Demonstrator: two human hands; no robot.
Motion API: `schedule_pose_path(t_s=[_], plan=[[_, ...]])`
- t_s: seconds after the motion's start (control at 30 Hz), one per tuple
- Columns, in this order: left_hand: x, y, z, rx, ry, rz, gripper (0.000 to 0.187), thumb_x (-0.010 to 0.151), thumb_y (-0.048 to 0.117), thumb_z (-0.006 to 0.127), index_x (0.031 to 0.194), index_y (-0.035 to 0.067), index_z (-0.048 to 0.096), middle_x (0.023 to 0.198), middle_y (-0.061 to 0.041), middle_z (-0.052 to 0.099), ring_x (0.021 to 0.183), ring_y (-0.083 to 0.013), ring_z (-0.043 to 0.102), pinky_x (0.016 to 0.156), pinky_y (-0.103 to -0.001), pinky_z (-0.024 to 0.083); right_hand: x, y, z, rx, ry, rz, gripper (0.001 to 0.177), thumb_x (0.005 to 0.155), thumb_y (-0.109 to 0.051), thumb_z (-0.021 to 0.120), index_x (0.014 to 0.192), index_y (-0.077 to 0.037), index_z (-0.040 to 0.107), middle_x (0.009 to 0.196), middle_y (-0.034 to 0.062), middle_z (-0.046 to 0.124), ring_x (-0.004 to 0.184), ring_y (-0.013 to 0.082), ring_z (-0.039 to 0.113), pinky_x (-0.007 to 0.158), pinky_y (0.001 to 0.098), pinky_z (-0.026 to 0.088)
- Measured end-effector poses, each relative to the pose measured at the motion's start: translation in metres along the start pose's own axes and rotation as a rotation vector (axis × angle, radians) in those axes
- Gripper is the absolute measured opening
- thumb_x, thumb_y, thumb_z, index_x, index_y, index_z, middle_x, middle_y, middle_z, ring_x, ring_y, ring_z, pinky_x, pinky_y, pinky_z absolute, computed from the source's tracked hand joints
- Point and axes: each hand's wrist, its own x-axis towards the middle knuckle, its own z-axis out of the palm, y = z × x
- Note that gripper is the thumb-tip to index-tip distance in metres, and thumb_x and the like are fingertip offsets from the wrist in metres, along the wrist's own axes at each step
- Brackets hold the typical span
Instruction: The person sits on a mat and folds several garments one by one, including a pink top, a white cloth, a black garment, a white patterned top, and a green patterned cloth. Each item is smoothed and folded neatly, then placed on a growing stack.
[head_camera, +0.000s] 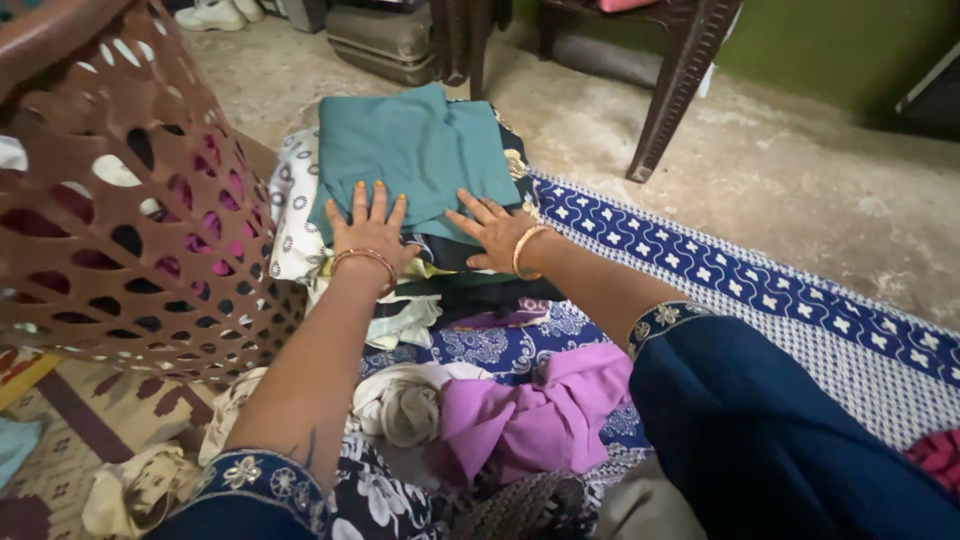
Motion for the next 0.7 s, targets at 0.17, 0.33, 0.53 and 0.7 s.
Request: schedule_pose_path(t_s=[0.17, 0.33, 0.53, 0.7], plan=[[0.010, -0.005, 0.003, -0.077, 0.239, -0.022, 0.093, 0.090, 0.064, 0.056, 0.164, 0.024, 0.017, 0.171, -0.009, 0.008, 0.156, -0.0332, 0.003, 0.116, -0.070, 0.008, 0.002, 0.005, -0.005, 0.110, 0.253, -0.002, 0.087, 0.092, -0.048, 0.066, 0.164, -0.025, 0.022, 0.165, 0.0076, 0.030, 0.149, 0.0322, 0.038, 0.112, 0.0504, 0.047], [0.016, -0.013, 0.009, -0.149, 0.397, -0.038, 0.097, 0.085, 0.062, 0.061, 0.164, 0.022, 0.021, 0.172, -0.012, 0.010, 0.157, -0.0354, 0.006, 0.116, -0.071, 0.009, 0.012, 0.005, -0.004, 0.074, 0.395, -0.052, 0.089, 0.089, -0.046, 0.070, 0.161, -0.022, 0.023, 0.166, 0.0091, 0.022, 0.149, 0.0370, 0.029, 0.111, 0.0541, 0.042], [0.017, -0.020, 0.019, -0.088, 0.089, -0.055, 0.092, 0.089, 0.067, 0.054, 0.163, 0.026, 0.016, 0.171, -0.009, 0.002, 0.156, -0.0320, 0.003, 0.115, -0.072, 0.009, 0.018, -0.001, -0.002, 0.102, 0.091, -0.019, 0.086, 0.093, -0.047, 0.065, 0.161, -0.025, 0.017, 0.171, 0.0037, 0.010, 0.152, 0.0365, 0.022, 0.111, 0.0568, 0.038], [0.019, -0.026, 0.022, -0.093, 0.224, -0.052, 0.091, 0.090, 0.067, 0.051, 0.163, 0.024, 0.018, 0.171, -0.009, 0.005, 0.156, -0.0324, 0.005, 0.116, -0.071, 0.009, 0.019, 0.004, -0.004, 0.123, 0.164, -0.023, 0.085, 0.094, -0.047, 0.065, 0.163, -0.025, 0.020, 0.172, 0.0041, 0.015, 0.151, 0.0372, 0.029, 0.115, 0.0552, 0.040]])
